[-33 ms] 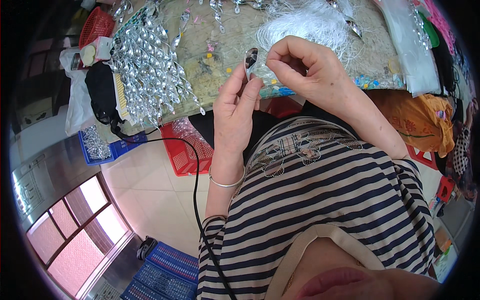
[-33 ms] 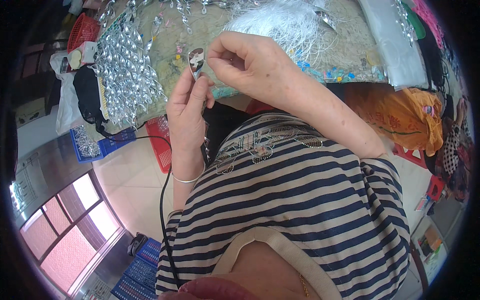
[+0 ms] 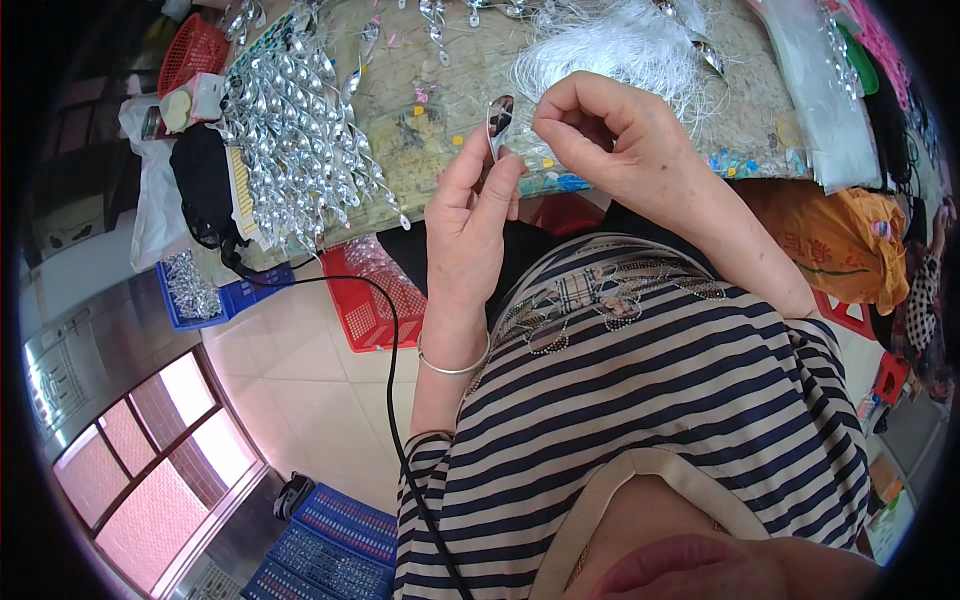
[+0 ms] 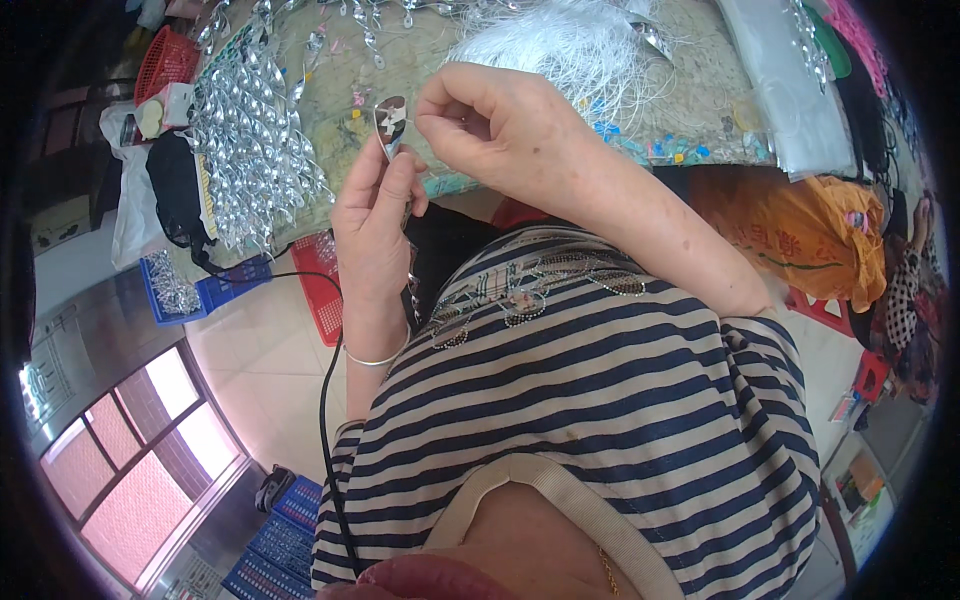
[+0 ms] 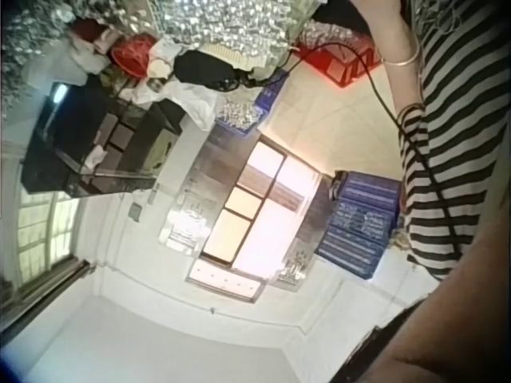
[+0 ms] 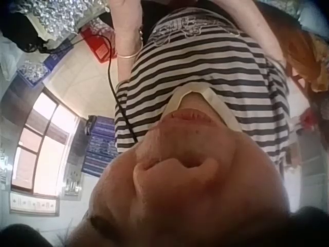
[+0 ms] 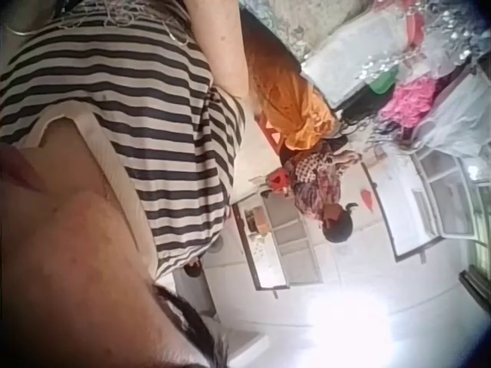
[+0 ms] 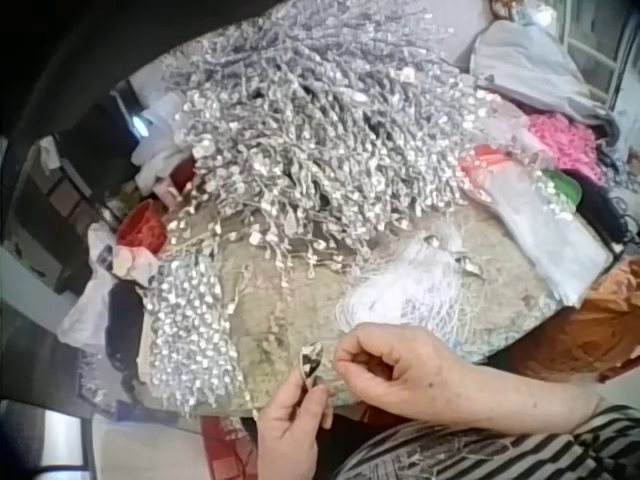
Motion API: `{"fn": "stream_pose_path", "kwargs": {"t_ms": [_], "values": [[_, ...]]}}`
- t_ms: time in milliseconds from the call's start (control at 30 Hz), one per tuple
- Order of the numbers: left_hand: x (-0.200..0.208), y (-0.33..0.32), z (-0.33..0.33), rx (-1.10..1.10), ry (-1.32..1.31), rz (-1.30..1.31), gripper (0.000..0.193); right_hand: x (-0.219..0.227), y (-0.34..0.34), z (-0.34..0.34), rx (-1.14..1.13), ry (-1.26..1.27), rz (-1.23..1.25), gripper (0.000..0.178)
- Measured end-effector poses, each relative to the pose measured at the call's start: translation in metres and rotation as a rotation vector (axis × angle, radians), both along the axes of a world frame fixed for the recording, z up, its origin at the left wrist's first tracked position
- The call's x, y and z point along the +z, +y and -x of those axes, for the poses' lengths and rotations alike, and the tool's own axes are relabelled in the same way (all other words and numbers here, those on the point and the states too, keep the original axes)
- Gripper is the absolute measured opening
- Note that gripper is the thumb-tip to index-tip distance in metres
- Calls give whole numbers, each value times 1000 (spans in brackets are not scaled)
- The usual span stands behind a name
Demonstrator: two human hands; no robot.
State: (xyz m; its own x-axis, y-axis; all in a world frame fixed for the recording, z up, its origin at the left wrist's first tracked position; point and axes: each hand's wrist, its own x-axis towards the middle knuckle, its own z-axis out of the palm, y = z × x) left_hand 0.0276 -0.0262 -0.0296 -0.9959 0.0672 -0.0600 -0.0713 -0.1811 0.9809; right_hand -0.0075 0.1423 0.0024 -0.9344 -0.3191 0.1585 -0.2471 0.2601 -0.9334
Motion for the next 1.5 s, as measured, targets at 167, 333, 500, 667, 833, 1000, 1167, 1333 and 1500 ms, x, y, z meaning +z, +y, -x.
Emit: {"fn": "stream_pose_path", "kwargs": {"t_ms": [167, 333, 500, 667, 833, 1000, 1167, 1333, 1500], "values": [[3, 1, -1, 19, -56, -44, 39, -5, 0, 0, -4, 7, 8, 7], [1, -2, -2, -19, -16, -15, 39, -5, -1, 0, 7, -15, 17, 8], [2, 2, -4, -72, -18, -19, 44, -6, -1, 2, -19, -18, 2, 8], [-1, -1, -6, -111, 9, 6, 45, -11, -2, 2, -27, 79, -34, 9], [-6, -6, -6, -99, 96, 295, 43, -5, -2, 2, -61, 119, -45, 13], [-9, -8, -6, -46, 396, 497, 37, -9, -1, 6, 11, 222, -57, 7], [-9, -17, -10, -80, 362, 584, 38, -6, 2, 5, 71, 29, 60, 4], [-11, -19, -13, -166, 105, 123, 29, -11, -6, 2, 137, -160, 203, 6], [6, -14, -10, -139, -196, -19, 19, -10, -11, 0, 182, -194, 188, 6]]}}
